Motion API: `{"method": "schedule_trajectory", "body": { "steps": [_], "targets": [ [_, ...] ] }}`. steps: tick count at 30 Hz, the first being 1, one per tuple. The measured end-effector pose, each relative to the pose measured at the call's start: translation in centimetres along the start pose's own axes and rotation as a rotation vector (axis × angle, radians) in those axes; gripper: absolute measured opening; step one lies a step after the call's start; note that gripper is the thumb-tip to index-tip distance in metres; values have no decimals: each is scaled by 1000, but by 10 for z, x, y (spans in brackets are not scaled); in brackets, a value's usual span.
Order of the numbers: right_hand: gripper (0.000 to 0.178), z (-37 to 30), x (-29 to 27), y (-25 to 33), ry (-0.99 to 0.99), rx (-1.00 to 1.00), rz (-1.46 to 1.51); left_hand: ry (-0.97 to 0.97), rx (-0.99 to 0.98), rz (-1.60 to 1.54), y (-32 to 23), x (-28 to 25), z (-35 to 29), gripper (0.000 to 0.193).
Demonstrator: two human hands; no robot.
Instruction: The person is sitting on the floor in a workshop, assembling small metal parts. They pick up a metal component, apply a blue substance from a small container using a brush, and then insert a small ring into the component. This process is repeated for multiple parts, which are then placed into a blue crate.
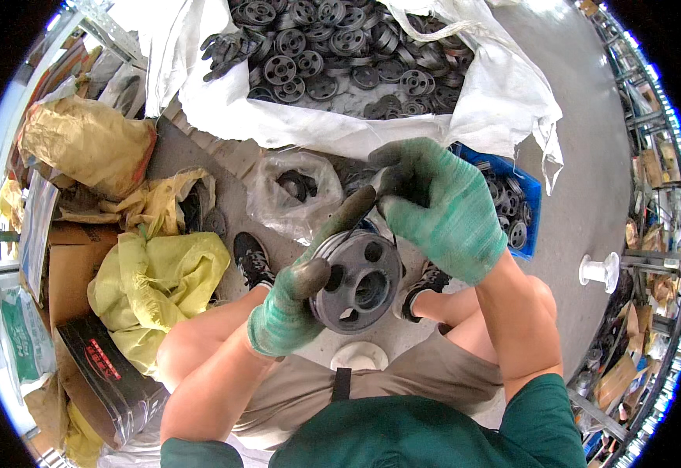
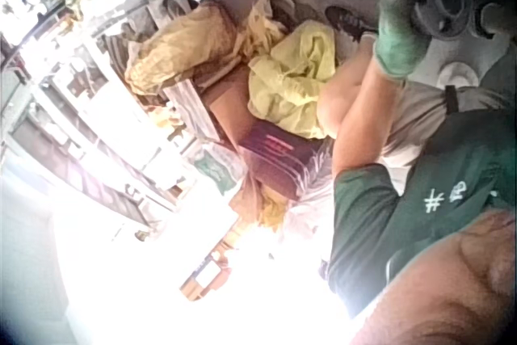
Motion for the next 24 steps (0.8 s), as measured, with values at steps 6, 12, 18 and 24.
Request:
{"method": "schedule_trajectory", "body": {
  "steps": [6,12,18,24],
  "targets": [
    [40,-14,-5,-3,153,-94,138,5,134,20,-2,-7,-8,121],
    [42,-14,4,14,303,-345,-152,42,176,171,-9,-14,-15,128],
    [45,-7,21,25,264,-551,-223,-54,289,385,-32,-35,-23,115],
    [50,18,67,39,60,-694,-326,-219,404,212,-83,-65,-23,71]
  ]
}}
Point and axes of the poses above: each hand's wrist, its own z-axis towards the middle knuckle, its own x-axis out of the palm, y = z × x, the point moved 6 cm from there along z, towards the middle knuckle, and after that the axes turned 3 degrees about -x, right-handed, at the moved point
